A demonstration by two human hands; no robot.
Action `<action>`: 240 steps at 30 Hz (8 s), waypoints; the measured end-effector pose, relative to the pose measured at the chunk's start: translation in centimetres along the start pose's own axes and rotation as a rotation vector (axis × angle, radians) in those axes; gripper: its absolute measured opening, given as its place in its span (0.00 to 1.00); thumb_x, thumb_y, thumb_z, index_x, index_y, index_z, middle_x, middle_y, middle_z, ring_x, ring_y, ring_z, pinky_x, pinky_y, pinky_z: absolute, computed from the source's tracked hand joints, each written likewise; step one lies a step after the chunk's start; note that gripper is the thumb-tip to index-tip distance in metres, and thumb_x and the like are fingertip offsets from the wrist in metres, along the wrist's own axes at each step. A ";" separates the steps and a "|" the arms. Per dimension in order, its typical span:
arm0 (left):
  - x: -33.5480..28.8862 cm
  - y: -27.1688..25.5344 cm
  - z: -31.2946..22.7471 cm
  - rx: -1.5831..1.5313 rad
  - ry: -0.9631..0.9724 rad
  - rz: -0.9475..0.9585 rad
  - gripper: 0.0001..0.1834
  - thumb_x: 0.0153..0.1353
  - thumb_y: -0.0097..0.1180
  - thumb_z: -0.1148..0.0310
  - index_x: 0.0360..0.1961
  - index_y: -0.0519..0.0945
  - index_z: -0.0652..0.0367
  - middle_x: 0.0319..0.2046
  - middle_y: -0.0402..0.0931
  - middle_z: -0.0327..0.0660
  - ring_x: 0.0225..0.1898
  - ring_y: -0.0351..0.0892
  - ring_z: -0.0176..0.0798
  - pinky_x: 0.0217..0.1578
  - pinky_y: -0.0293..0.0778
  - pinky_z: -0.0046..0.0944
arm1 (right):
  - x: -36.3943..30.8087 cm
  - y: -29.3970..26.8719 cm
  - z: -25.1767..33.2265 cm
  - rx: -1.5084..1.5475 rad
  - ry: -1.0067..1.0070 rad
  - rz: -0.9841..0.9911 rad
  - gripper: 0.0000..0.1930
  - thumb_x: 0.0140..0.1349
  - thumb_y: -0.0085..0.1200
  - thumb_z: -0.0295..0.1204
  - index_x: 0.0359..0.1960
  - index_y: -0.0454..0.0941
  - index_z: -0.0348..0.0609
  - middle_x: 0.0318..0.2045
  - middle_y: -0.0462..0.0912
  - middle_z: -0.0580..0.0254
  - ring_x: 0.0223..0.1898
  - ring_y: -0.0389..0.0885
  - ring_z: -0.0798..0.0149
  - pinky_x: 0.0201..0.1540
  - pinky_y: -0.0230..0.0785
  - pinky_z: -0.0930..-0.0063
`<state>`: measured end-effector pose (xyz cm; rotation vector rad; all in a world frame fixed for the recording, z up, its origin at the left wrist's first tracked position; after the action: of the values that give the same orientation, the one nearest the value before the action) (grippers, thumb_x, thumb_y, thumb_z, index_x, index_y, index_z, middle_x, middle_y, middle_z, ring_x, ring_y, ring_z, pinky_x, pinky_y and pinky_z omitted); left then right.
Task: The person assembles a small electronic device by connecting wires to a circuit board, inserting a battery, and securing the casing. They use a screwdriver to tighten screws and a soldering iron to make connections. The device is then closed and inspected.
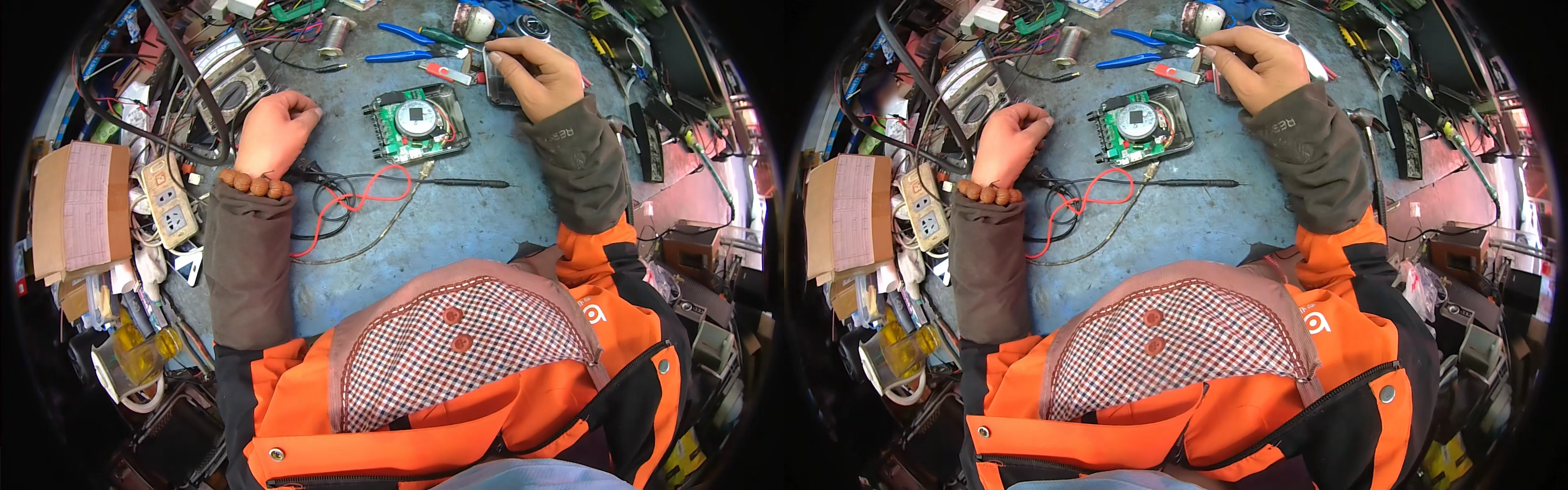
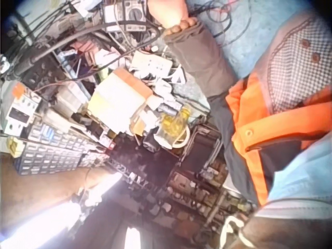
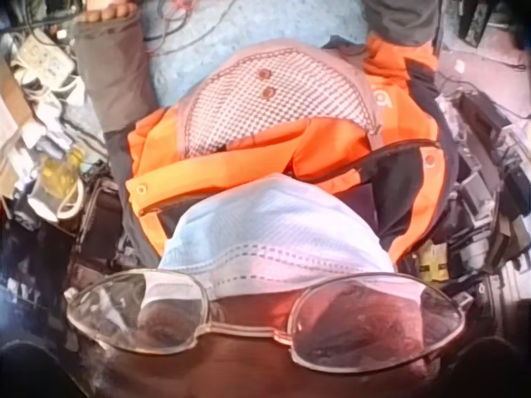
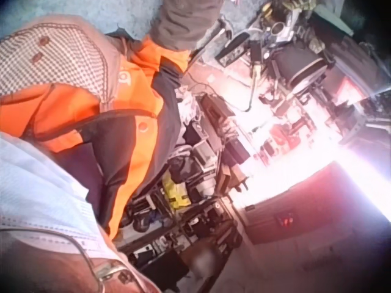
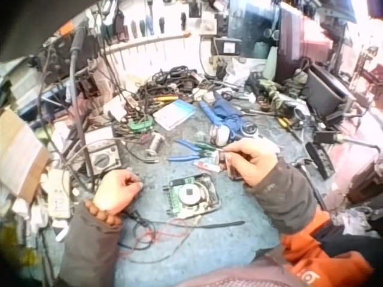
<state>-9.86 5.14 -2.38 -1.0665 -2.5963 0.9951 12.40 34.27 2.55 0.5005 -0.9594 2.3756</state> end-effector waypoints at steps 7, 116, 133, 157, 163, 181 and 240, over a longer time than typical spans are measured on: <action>0.7 0.5 1.3 0.041 0.017 -0.037 0.13 0.63 0.67 0.65 0.38 0.89 0.66 0.27 0.87 0.46 0.29 0.85 0.39 0.35 0.78 0.40 | -3.6 -2.8 1.2 0.206 0.236 -0.227 0.09 0.70 0.65 0.24 0.50 0.89 0.37 0.34 0.88 0.66 0.33 0.81 0.76 0.36 0.73 0.80; -4.7 0.2 -13.3 0.186 0.807 -0.282 0.16 0.62 0.68 0.80 0.51 0.87 0.61 0.38 0.87 0.47 0.38 0.89 0.48 0.40 0.82 0.39 | 7.0 1.8 9.7 0.646 -0.230 -0.122 0.27 0.73 0.62 0.23 0.72 0.69 0.38 0.39 0.85 0.61 0.28 0.81 0.77 0.29 0.76 0.82; -2.7 2.3 -13.5 0.268 0.764 -0.183 0.17 0.65 0.68 0.75 0.55 0.85 0.61 0.40 0.87 0.51 0.39 0.89 0.54 0.38 0.84 0.45 | 6.6 1.8 10.0 0.198 -0.468 -0.160 0.38 0.59 0.65 0.19 0.73 0.69 0.43 0.40 0.84 0.49 0.29 0.84 0.60 0.34 0.79 0.67; 2.3 7.2 -10.6 0.146 0.615 0.048 0.10 0.68 0.64 0.66 0.46 0.87 0.57 0.32 0.86 0.55 0.37 0.87 0.63 0.36 0.81 0.56 | 5.6 3.9 6.5 0.021 -0.305 0.035 0.36 0.62 0.65 0.19 0.73 0.70 0.43 0.55 0.85 0.42 0.48 0.90 0.49 0.50 0.82 0.63; 2.4 7.2 -10.6 0.138 0.621 0.050 0.10 0.68 0.64 0.66 0.46 0.87 0.58 0.32 0.86 0.55 0.37 0.87 0.63 0.36 0.81 0.55 | 5.3 3.5 6.9 0.027 -0.273 0.034 0.35 0.62 0.65 0.20 0.73 0.70 0.43 0.55 0.85 0.41 0.49 0.89 0.47 0.52 0.82 0.63; 2.2 5.4 -8.2 -0.093 0.337 0.497 0.34 0.58 0.77 0.67 0.62 0.80 0.74 0.54 0.86 0.55 0.56 0.86 0.48 0.60 0.80 0.44 | 5.3 4.1 6.2 -0.085 -0.267 0.017 0.36 0.62 0.60 0.17 0.74 0.70 0.47 0.56 0.85 0.45 0.48 0.89 0.53 0.51 0.80 0.65; 1.7 5.3 -8.6 0.027 0.386 0.453 0.22 0.57 0.75 0.65 0.49 0.86 0.67 0.39 0.88 0.52 0.43 0.88 0.47 0.47 0.81 0.43 | 4.7 3.6 8.0 -0.062 -0.174 0.067 0.36 0.62 0.62 0.15 0.74 0.70 0.47 0.55 0.84 0.51 0.40 0.85 0.60 0.48 0.80 0.70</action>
<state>-4.88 13.56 0.67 -1.6941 -2.0726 0.7944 7.68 27.81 8.51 0.6700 -1.1389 2.3830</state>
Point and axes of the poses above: each hand's wrist, its own x-axis towards the middle knuckle, its own y-axis out of the palm, z = x × y, the point moved 4 cm from there along x, towards the middle knuckle
